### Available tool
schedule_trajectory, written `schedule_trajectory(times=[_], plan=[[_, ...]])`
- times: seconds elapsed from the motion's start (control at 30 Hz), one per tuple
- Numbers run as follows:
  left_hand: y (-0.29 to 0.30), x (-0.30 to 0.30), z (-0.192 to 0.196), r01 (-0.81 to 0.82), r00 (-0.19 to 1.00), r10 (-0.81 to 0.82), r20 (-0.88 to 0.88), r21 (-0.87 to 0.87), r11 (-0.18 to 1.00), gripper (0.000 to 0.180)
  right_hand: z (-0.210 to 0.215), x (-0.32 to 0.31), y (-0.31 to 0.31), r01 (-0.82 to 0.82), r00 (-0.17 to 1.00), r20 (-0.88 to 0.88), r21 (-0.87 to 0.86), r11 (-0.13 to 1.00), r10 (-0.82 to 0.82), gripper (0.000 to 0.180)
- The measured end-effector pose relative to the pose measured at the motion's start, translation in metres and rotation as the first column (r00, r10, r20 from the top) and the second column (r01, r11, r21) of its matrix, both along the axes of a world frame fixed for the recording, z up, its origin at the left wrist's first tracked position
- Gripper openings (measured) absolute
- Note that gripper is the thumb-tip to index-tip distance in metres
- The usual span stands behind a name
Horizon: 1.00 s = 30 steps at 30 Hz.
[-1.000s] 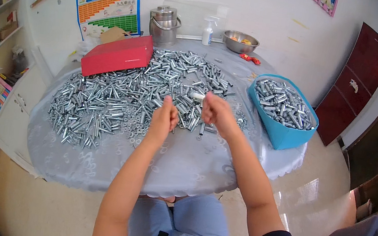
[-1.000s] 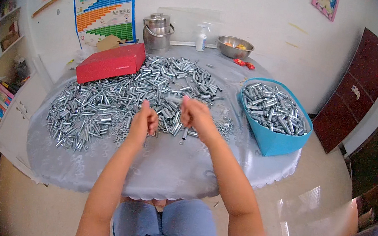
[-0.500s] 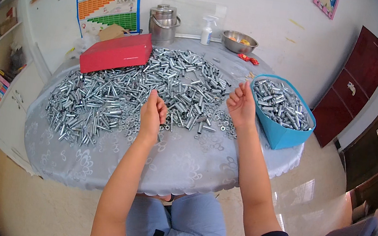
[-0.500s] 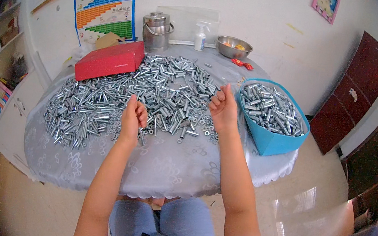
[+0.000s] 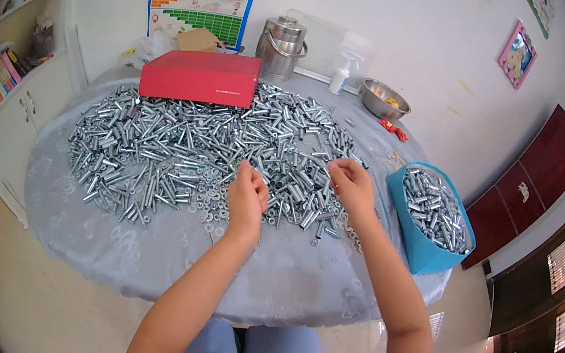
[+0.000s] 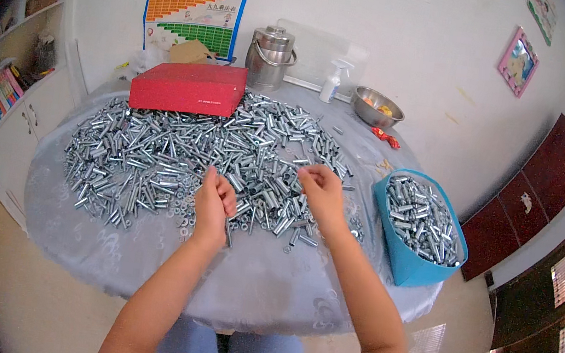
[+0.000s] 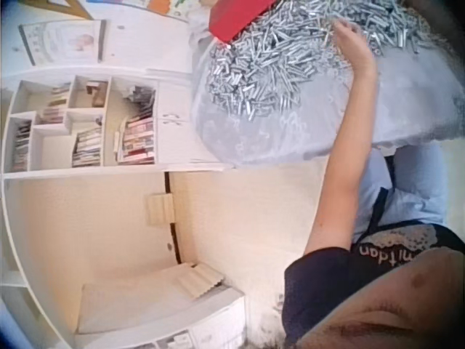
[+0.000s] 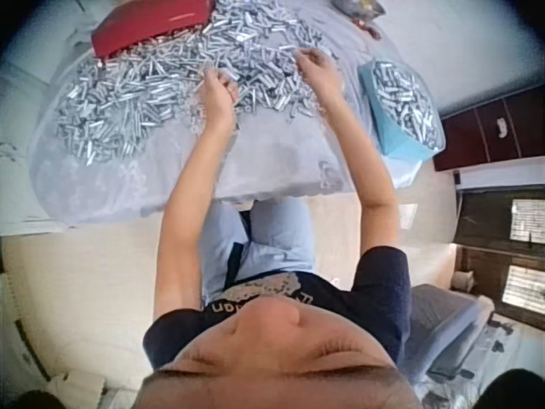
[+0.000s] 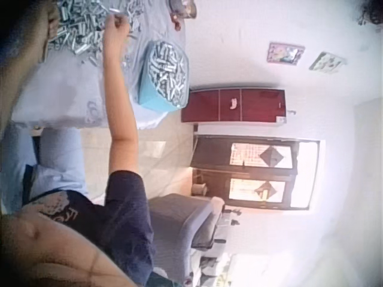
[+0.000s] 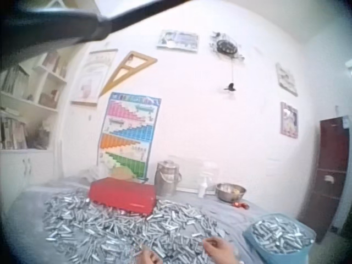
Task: The person sits at a table covered with a large pile of metal fasteners, including bolts and washers. They repeatedly pick up individual bolts and washers, thread the washers onto the bolts by hand, and place the assembled units into a blue plastic bin on the right side of the table.
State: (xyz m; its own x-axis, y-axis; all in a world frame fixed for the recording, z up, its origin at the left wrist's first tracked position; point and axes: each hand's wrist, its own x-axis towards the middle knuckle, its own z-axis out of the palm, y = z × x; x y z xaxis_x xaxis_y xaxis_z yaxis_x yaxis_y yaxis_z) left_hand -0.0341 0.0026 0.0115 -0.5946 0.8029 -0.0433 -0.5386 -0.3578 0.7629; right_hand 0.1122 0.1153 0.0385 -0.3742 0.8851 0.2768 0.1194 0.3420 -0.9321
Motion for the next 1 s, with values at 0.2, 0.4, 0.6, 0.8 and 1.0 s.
schedule_trajectory(times=[0.2,0.4,0.6,0.8,1.0], plan=[[0.0,0.009,0.005,0.177,0.983,-0.178,-0.043,-0.032,0.984,0.039,-0.012,-0.05,0.047,-0.044,0.848,0.51,0.342,0.939,-0.146,0.025],[-0.01,0.013,0.017,0.296,0.951,-0.299,-0.074,-0.049,0.954,0.036,-0.009,-0.09,0.058,-0.058,0.431,0.834,0.407,0.912,-0.345,0.042],[-0.006,0.014,0.013,0.313,0.947,-0.315,-0.064,-0.034,0.949,0.033,-0.021,-0.092,0.09,-0.036,0.403,0.893,0.233,0.972,-0.199,0.042],[-0.004,0.004,0.012,0.209,0.975,-0.212,-0.067,-0.057,0.976,0.03,-0.016,-0.08,0.075,-0.03,0.952,0.302,0.241,0.97,-0.045,0.027],[0.004,-0.001,-0.002,0.061,0.973,-0.065,-0.222,-0.029,0.998,0.024,0.002,-0.048,0.02,-0.164,0.982,-0.073,0.097,0.982,0.172,0.019]])
